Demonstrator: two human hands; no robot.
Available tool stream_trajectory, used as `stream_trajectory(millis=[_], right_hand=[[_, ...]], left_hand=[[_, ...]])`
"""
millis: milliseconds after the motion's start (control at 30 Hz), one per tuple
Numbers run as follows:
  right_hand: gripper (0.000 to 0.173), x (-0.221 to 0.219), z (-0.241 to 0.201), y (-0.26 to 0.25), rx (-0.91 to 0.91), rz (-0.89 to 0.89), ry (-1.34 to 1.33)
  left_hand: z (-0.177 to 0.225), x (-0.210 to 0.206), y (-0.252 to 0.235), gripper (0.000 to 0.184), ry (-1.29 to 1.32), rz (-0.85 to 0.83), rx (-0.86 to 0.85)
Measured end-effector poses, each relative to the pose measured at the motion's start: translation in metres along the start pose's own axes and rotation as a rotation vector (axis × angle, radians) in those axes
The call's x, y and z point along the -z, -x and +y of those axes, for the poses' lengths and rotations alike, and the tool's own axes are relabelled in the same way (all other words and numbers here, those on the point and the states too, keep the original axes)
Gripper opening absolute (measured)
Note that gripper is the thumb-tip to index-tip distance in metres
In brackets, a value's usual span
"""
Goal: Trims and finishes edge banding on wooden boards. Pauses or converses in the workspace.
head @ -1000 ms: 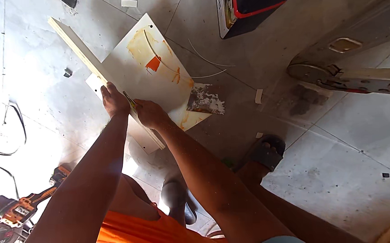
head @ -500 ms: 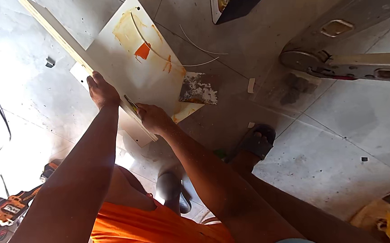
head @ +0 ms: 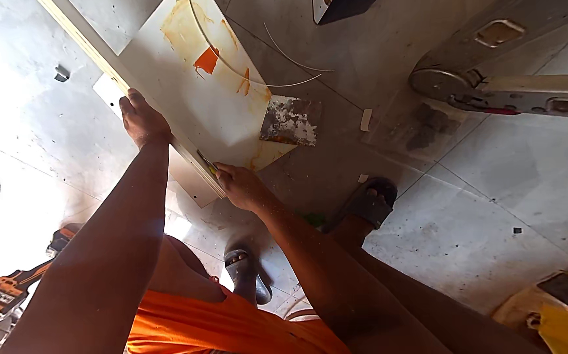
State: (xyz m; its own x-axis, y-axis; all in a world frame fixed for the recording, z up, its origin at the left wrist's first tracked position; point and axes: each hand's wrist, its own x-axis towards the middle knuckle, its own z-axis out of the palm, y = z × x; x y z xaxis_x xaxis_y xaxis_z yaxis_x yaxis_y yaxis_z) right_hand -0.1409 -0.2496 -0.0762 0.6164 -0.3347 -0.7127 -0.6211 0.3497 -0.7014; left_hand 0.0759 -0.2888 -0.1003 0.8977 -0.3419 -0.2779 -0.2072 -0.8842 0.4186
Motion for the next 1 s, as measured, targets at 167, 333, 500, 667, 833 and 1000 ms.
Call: stream_trajectory(millis=[167, 333, 500, 667, 833, 1000], right_hand=[[0.044, 0.0, 0.008, 0.007, -0.028, -0.012, 0.011], [0.045, 0.0, 0.016, 0.014, -0.057, -0.014, 0.013], [0.045, 0.0, 0.022, 0.024, -0.084, -0.021, 0.029], [0.045, 0.0, 0.032, 0.035, -0.115, -0.039, 0.043], [0.045, -0.001, 0.037, 0.041, -0.141, -0.051, 0.058], [0.046, -0.001, 0.04, 0.049, -0.164, -0.059, 0.078]], left_hand=[[0.001, 0.001, 0.001, 0.052, 0.01, -0.003, -0.005], [0.002, 0.001, 0.0, 0.053, 0.008, -0.002, -0.005], [0.004, 0.001, 0.0, 0.052, -0.017, 0.003, 0.005], [0.002, -0.001, -0.001, 0.051, 0.008, 0.009, 0.01], [0.004, 0.0, 0.0, 0.051, -0.026, 0.013, 0.01], [0.003, 0.0, -0.001, 0.051, -0.023, 0.009, 0.002]])
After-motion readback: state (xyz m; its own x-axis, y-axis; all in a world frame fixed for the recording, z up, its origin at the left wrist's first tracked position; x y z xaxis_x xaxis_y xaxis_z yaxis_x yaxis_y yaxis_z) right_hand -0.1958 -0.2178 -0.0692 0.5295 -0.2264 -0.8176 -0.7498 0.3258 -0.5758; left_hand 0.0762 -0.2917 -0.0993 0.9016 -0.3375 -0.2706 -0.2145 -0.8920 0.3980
